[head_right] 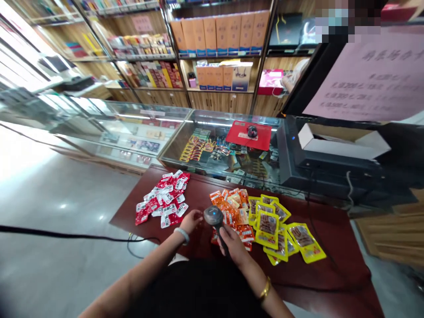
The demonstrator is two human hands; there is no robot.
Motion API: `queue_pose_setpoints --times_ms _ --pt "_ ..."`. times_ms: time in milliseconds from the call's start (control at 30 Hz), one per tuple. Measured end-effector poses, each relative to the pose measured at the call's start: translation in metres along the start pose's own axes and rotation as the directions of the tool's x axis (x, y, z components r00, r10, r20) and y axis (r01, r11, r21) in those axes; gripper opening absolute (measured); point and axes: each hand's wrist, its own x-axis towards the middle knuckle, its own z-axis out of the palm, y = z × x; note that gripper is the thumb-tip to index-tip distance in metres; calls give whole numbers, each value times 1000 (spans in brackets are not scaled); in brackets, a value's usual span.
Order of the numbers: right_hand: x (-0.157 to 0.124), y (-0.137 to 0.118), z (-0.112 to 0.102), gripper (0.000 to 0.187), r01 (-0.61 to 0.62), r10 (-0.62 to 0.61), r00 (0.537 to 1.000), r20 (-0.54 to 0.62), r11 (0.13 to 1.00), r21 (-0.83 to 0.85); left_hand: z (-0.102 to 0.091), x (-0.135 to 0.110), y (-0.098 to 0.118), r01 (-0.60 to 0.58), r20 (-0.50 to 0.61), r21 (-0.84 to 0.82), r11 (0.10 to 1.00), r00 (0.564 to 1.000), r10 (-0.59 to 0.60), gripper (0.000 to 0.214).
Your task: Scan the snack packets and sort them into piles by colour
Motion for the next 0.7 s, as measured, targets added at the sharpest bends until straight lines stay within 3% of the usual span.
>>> queue_pose_setpoints --times_ms 200,367,533,700 --pt "11 2 24 58 -35 41 991 125 998 -43 -45 -7 -40 91 -82 22 996 993 -89 18" --pt "26 7 51 56 -18 21 996 85 999 -33 -87 19 -49 32 -123 98 995 992 -20 19" --pt "44 16 88 56 -14 15 998 -61 1000 11 -132 57 -40 -142 -70 268 953 984 166 21" --pt "58 28 115 52 -1 2 989 -149 1000 4 -160 100 -13 -249 -55 583 774 938 343 38"
